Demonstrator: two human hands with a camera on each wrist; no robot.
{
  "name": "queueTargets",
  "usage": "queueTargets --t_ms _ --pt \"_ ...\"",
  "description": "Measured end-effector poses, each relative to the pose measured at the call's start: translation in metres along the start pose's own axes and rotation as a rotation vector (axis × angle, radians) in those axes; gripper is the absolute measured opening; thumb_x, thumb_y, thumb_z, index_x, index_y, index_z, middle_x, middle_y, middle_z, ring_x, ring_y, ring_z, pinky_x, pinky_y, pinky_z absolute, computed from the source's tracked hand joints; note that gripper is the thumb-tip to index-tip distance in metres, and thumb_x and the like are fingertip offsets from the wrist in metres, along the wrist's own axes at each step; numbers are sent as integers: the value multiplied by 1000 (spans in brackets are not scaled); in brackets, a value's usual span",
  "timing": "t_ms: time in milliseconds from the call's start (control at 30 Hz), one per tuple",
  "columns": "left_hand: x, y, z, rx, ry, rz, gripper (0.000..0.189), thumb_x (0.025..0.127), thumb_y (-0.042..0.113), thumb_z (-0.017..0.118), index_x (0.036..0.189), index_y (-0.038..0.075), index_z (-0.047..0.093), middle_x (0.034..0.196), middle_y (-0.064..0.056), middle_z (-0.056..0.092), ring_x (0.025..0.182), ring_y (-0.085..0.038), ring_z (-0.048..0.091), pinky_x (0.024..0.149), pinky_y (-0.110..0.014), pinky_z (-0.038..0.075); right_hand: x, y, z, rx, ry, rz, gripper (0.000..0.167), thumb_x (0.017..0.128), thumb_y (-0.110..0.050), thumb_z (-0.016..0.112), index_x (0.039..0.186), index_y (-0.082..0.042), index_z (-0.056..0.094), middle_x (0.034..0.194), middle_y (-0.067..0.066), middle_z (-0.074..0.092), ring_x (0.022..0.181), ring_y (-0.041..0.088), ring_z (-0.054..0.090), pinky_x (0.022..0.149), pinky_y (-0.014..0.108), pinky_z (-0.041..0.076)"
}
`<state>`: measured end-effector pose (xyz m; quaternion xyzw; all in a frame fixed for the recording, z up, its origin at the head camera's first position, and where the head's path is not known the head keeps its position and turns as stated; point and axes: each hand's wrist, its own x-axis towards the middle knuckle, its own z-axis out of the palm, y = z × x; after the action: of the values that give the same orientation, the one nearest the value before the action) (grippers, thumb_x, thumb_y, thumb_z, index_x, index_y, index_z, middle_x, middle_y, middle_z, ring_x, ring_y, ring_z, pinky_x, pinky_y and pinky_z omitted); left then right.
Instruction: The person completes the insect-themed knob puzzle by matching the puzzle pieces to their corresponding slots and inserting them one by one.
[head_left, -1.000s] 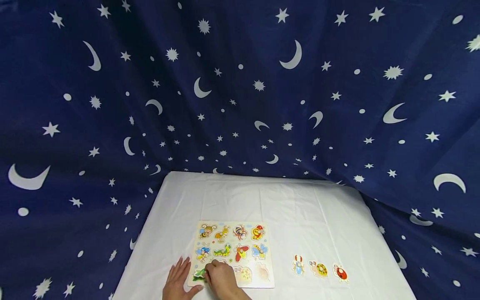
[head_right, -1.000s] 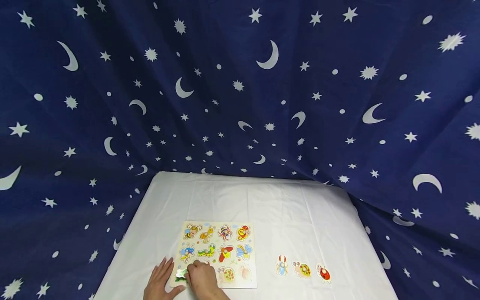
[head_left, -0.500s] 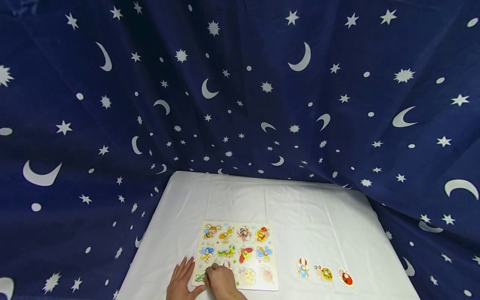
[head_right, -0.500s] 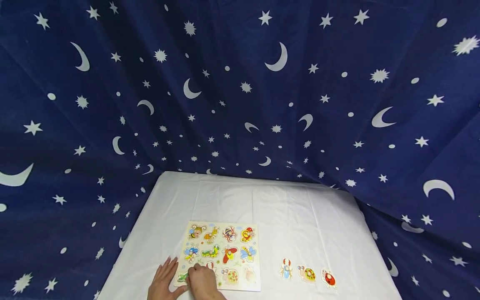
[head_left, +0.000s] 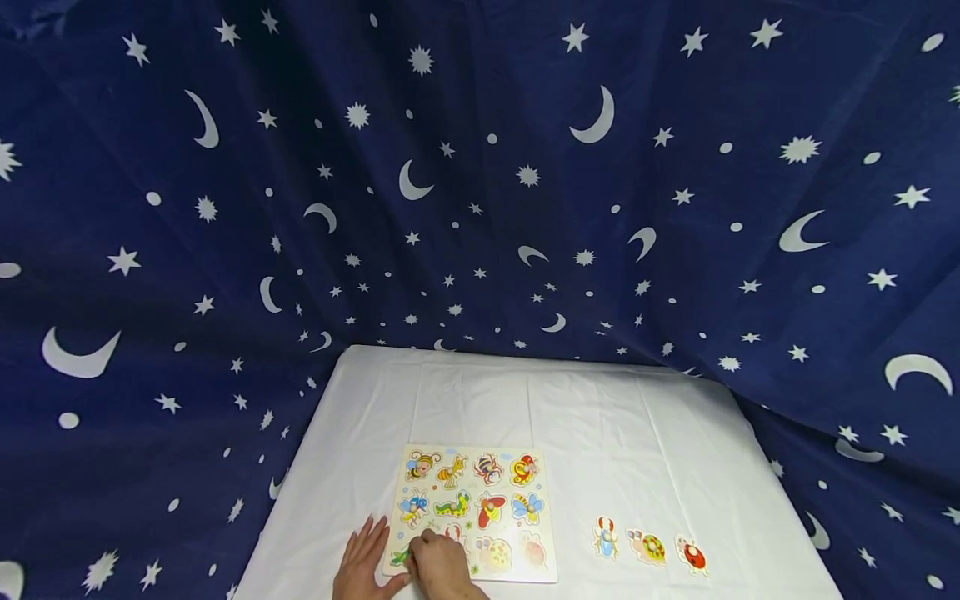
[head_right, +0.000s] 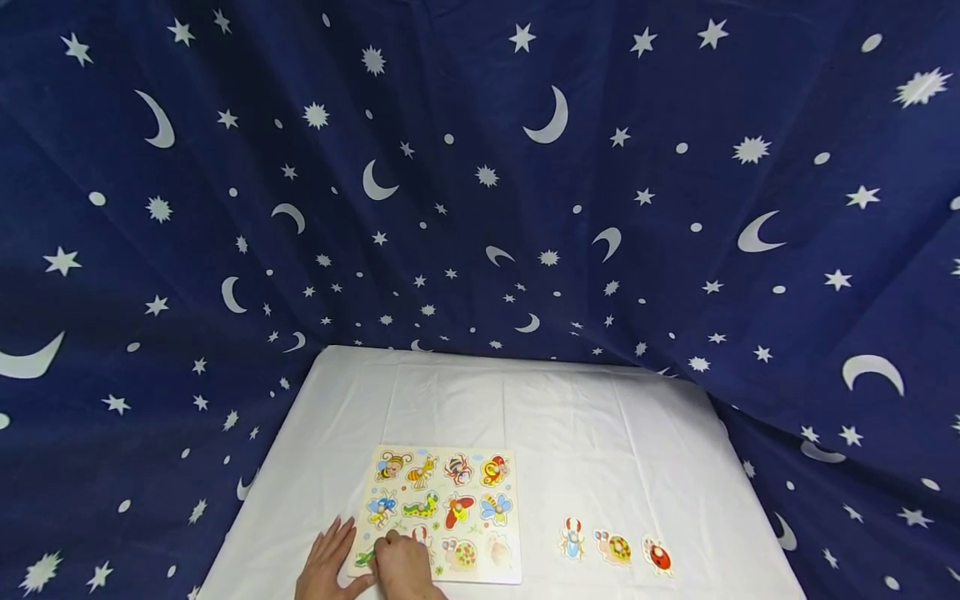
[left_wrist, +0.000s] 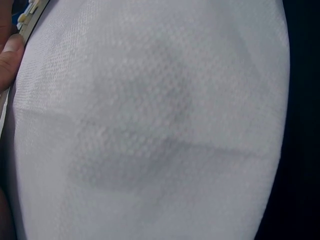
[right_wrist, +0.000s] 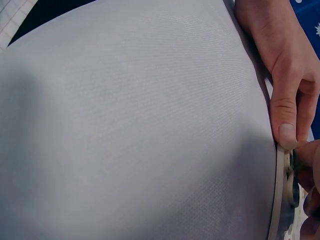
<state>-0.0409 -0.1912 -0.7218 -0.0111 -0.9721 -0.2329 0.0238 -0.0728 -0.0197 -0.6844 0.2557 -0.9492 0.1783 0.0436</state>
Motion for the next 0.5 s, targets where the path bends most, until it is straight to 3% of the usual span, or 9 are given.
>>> queueTargets --t_ms 67,167,333,500 --pt "0 1 -1 -4 -23 -15 100 68 82 60 134 7 58 146 -2 52 151 -9 16 127 -29 4 0 0 1 5 0 2 11 79 -29 76 74 -24 67 65 -12 52 51 0 42 44 14 33" --pt "1 2 -2 7 -65 -28 104 67 84 57 135 6 57 147 -3 51 143 -27 33 119 -47 23 1 0 1 17 -8 8 10 81 -30 74 77 -23 68 66 -12 53 52 0 42 44 15 34" --pt "2 2 -4 2 -114 -38 108 65 87 54 136 5 56 148 -5 50 142 -32 33 120 -51 24 1 -1 -1 30 -20 11 8 82 -30 73 81 -23 70 68 -12 54 53 0 44 45 14 35" --pt "2 3 -3 10 -91 -28 105 67 86 56 135 6 57 147 -4 51 141 -30 33 121 -47 22 1 0 1 6 16 -8 9 80 -29 75 80 -22 69 68 -11 54 53 0 45 44 15 35"
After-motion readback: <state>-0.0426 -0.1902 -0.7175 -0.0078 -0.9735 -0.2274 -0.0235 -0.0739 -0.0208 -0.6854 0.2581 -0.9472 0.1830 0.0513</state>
